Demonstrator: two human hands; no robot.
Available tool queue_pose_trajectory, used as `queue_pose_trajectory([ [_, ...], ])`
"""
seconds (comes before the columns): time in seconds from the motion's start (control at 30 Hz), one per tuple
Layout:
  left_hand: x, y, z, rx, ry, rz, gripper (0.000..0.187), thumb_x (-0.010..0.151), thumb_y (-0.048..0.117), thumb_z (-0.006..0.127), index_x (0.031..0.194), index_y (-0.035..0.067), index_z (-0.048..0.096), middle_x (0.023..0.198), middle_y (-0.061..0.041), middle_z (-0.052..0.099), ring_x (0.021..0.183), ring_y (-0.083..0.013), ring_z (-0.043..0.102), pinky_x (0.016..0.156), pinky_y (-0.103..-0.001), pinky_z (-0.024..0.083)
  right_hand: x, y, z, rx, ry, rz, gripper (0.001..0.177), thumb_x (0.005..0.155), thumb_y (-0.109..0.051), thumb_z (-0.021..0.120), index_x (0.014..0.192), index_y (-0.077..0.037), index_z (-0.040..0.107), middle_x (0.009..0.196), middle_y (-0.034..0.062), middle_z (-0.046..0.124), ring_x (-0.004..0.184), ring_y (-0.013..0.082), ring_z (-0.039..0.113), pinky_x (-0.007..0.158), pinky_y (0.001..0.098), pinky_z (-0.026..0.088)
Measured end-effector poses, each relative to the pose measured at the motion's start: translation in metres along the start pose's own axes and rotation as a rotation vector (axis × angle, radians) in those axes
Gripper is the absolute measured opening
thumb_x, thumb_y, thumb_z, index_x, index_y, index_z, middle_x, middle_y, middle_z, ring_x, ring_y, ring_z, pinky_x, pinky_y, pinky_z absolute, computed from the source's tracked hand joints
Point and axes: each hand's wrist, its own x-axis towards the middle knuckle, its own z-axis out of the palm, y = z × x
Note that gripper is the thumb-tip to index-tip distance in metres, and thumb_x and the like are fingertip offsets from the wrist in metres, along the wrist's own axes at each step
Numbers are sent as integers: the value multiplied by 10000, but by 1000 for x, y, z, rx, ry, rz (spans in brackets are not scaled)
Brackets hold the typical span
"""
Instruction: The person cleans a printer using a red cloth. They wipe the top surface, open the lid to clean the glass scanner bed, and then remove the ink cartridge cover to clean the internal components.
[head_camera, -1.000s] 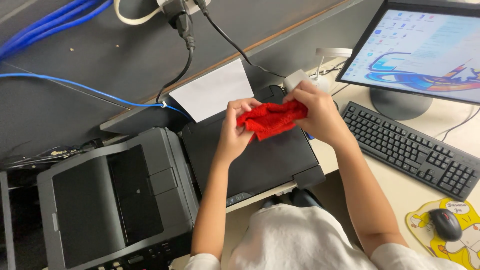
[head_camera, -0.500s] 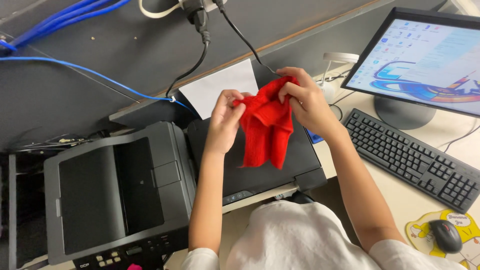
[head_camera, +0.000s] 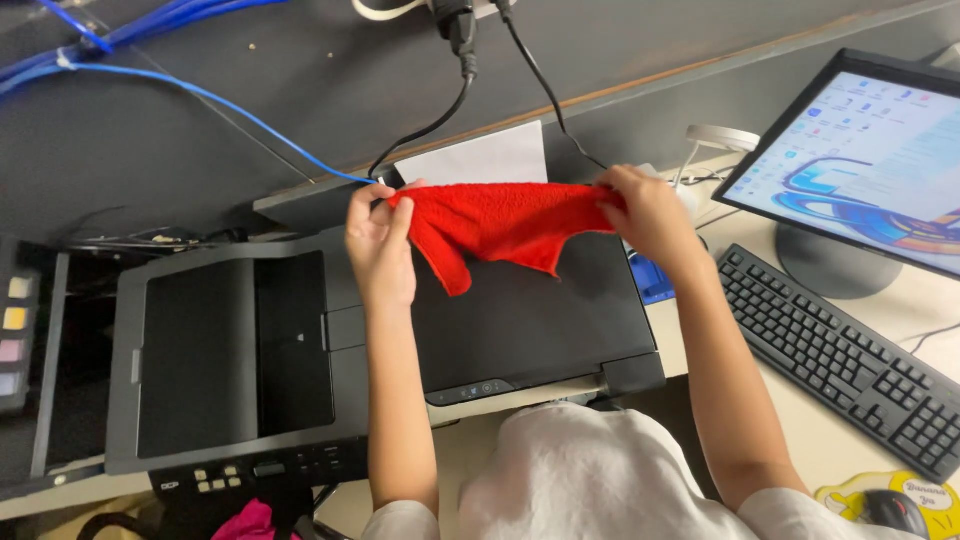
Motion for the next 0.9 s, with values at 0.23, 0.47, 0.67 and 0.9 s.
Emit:
queue_pose_trajectory([
  [0.23,4,-11,-41,187,57,-44,230,986,-102,658,1161,9,558,1223,-239,740,1035,-146,637,911,-259,484,26,-4,-2,222,254,72,252,879,62,731,1116,-25,731,1005,142,727,803,232,700,741,321,563],
  [0.47,3,17,-47,291,-47,60,212,1020,-66,599,1213,9,555,1268,-230,716,1200,-198,672,1079,-305,483,31,-3,-9,410,273,82,109,1016,-7,707,1124,-10,711,991,99,759,884,105,709,810,244,563],
  [0.67,-71,26,-73,422,-243,-177,159,1036,11,562,1192,19,589,1246,-182,722,1185,-213,682,1077,-344,500,-32,35,-13,449,-198,-16,156,903,-97,762,1039,-28,728,999,65,772,866,129,686,819,284,547],
  [0.9,-137,-60,-90,831,-221,-499,271,1012,16,497,1233,58,649,1159,-70,754,950,-208,679,873,-294,519,-79,80,60,276,-474,227,226,866,-194,753,1060,-80,755,852,81,764,737,188,713,694,323,553],
])
